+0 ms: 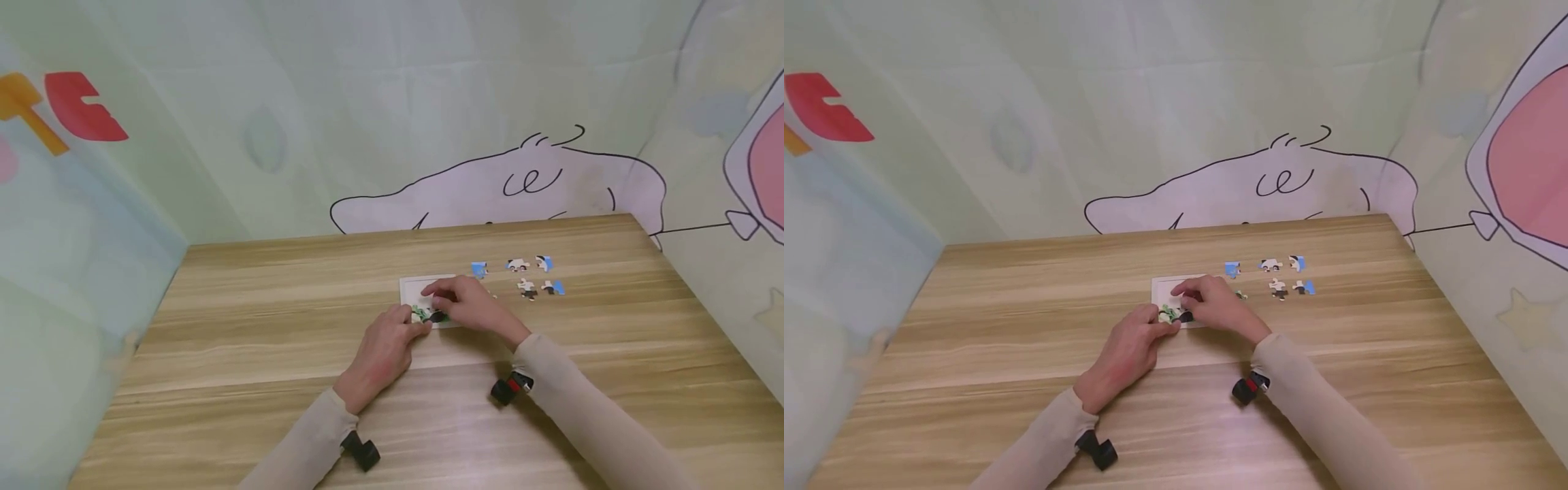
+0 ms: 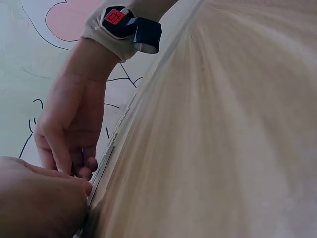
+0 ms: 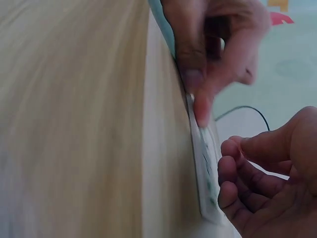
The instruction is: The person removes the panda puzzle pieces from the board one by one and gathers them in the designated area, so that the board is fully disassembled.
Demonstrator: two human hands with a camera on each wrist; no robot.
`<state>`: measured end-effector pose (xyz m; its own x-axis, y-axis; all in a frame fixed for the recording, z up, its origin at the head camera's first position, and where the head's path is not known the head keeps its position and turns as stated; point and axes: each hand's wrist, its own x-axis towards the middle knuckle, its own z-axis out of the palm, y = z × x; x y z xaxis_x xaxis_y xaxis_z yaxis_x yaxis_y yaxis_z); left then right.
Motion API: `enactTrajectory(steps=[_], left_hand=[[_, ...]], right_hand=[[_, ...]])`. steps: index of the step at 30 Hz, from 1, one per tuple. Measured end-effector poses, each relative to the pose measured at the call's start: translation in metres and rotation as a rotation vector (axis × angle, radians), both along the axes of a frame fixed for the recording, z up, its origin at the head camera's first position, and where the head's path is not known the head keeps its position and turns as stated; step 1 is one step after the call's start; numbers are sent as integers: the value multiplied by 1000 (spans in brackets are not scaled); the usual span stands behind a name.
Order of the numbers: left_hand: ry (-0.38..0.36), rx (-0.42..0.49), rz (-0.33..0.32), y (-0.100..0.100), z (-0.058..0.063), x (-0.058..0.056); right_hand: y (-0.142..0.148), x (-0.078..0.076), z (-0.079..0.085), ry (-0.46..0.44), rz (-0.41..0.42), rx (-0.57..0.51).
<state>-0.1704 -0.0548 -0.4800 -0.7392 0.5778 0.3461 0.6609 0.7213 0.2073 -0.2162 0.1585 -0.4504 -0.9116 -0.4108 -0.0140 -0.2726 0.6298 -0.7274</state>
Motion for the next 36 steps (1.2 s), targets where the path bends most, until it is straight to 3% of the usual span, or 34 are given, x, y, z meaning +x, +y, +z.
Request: enactTrajectory(steps=[11,32,36], left_hand=[[17,12,-17,-1,-2,-1],[4,9,-16,-1,-1,-1],[-4,8,-12,0,-1,-2]], right_hand=[[-18,0,-6,62,61,51],[-19,0,-8,-28,8,-58],[-20,1,-11,-11,-12,-84]])
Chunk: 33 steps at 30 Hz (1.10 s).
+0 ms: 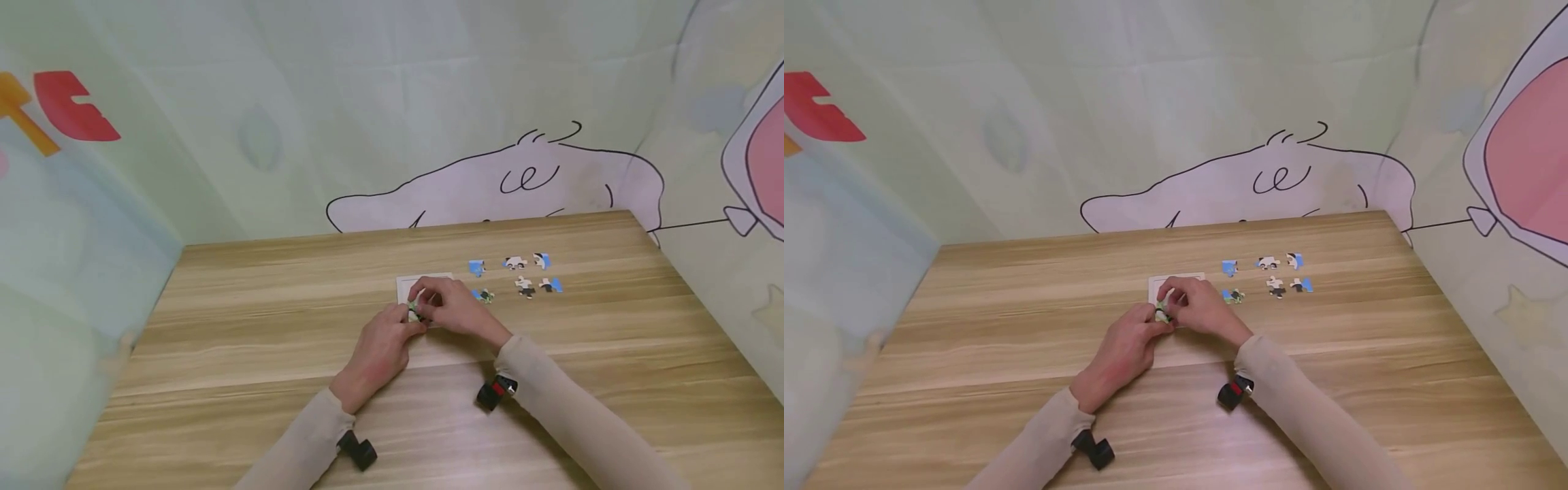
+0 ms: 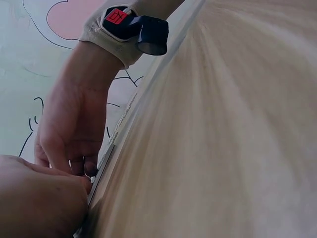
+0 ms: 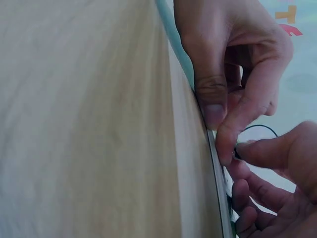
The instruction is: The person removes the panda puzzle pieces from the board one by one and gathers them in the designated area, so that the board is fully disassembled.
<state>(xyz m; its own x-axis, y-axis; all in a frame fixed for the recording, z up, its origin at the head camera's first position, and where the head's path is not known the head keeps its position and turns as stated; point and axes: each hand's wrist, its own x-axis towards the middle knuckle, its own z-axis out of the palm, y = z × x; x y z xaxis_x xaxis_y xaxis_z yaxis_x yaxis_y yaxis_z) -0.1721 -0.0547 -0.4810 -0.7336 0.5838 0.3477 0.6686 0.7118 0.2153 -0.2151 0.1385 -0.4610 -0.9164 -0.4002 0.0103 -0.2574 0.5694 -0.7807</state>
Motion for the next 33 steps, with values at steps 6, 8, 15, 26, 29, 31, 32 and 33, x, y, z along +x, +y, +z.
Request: enactTrajectory(steps=[6,8,15,26,29,31,32,33], left_hand=[[-1,8,-8,1,0,0],[1,5,-8,2,1,0],[-22,-14,6,3,2,0],[-48,-11,25,1,3,0],[-46,-13,26,1,2,-1],[-45,-13,25,0,2,0],[-44,-12,24,0,2,0],[-43,-10,23,0,2,0]], right_hand=[[1,2,0,2,-65,-54],[2,3,2,-22,-99,-85],[13,4,7,-34,-168,-115],[23,4,6,-78,-168,-200],[22,4,5,-78,-173,-191],[21,5,5,-81,-186,-176],[21,5,5,-82,-191,-167],[21,6,6,-83,-193,-156]])
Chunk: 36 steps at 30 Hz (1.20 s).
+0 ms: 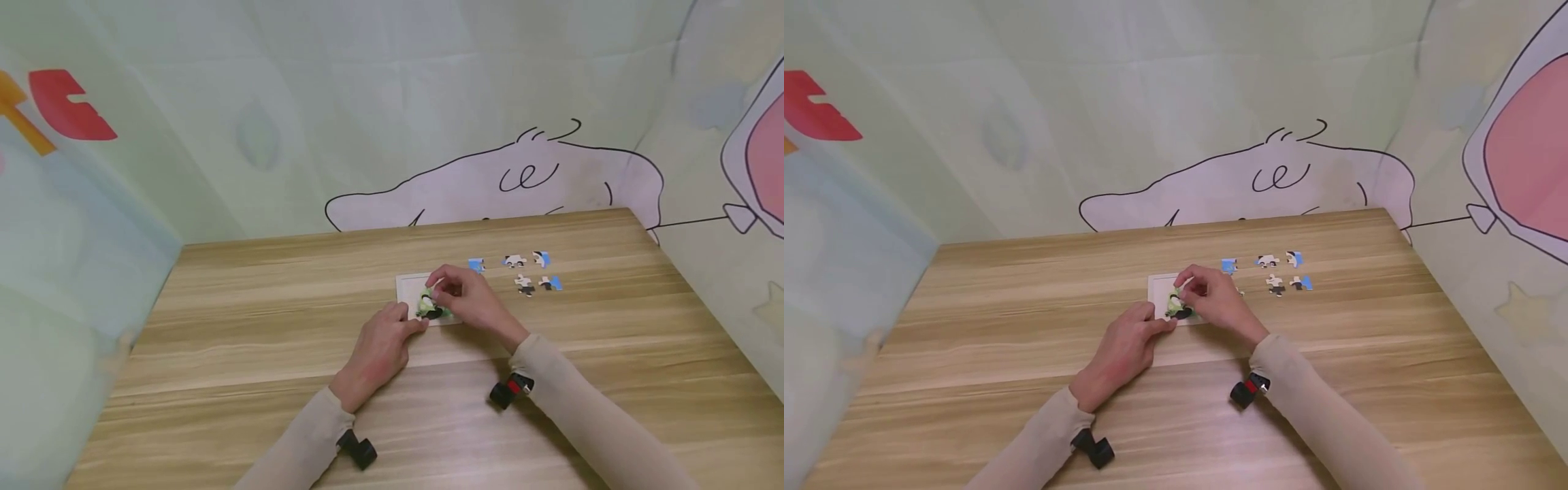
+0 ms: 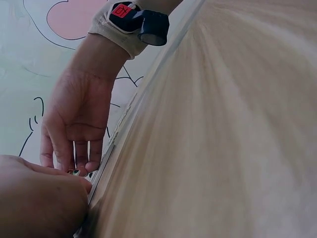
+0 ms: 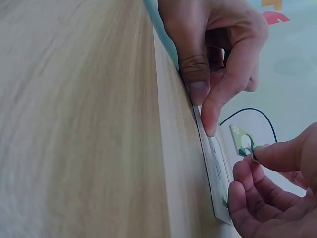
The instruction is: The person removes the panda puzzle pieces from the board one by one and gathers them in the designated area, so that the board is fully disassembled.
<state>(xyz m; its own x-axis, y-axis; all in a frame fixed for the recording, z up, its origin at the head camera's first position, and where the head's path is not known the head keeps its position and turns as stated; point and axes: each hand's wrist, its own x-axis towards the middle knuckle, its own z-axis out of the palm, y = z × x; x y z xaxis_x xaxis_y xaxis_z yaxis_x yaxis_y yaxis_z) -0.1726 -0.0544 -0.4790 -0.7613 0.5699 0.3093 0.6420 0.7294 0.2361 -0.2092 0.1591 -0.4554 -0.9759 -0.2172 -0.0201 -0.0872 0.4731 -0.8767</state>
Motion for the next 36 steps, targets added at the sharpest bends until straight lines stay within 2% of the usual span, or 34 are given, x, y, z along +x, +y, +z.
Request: enactTrajectory(steps=[9,15,24,31,36], left_hand=[[7,16,-10,0,-1,0],[24,15,-14,1,-1,-1],[30,21,-16,0,-2,-1],[14,24,-8,-1,-2,0],[9,28,-6,0,-2,0]], right_hand=[[-2,3,3,17,12,75],[6,5,3,26,-19,32],[41,10,9,78,-53,83],[77,20,7,37,-38,142],[87,28,4,2,6,177]])
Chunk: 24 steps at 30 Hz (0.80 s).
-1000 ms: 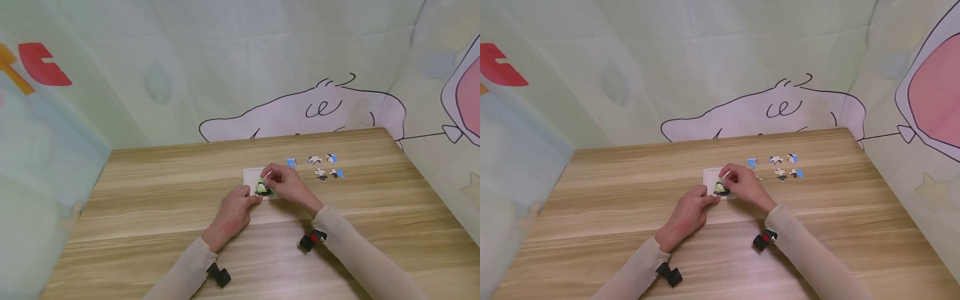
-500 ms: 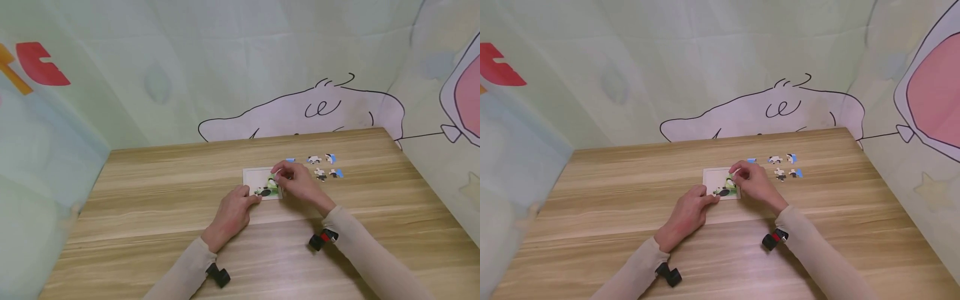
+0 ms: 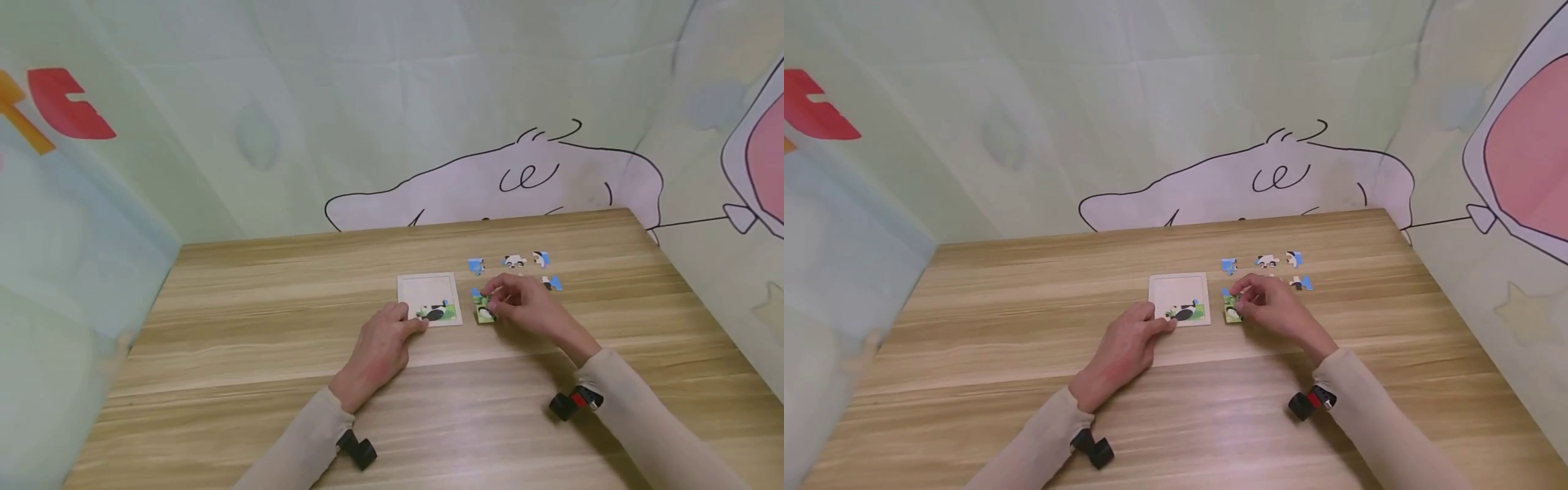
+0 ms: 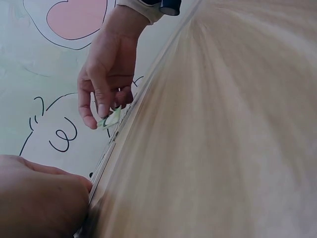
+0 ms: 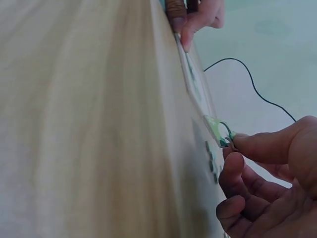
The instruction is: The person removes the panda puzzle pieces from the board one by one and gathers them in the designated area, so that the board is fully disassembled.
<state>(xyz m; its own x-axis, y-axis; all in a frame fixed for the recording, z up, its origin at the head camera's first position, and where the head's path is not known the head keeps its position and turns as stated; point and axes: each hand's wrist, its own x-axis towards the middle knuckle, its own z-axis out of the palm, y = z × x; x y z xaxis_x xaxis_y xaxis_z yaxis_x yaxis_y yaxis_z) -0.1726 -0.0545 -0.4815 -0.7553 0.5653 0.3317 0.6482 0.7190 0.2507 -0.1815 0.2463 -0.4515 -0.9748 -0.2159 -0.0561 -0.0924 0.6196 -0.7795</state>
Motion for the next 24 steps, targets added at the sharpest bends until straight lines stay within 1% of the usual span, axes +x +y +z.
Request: enactTrajectory(steps=[3,8,17,24], left_hand=[[0,5,-2,0,0,0],[-12,2,4,1,1,0],[-15,-13,10,1,1,1],[-11,-16,14,1,1,1]], right_hand=[[2,4,-2,8,25,10],[2,7,-4,31,39,38],[-1,9,-8,123,36,152],[-2,11,-10,183,48,156]])
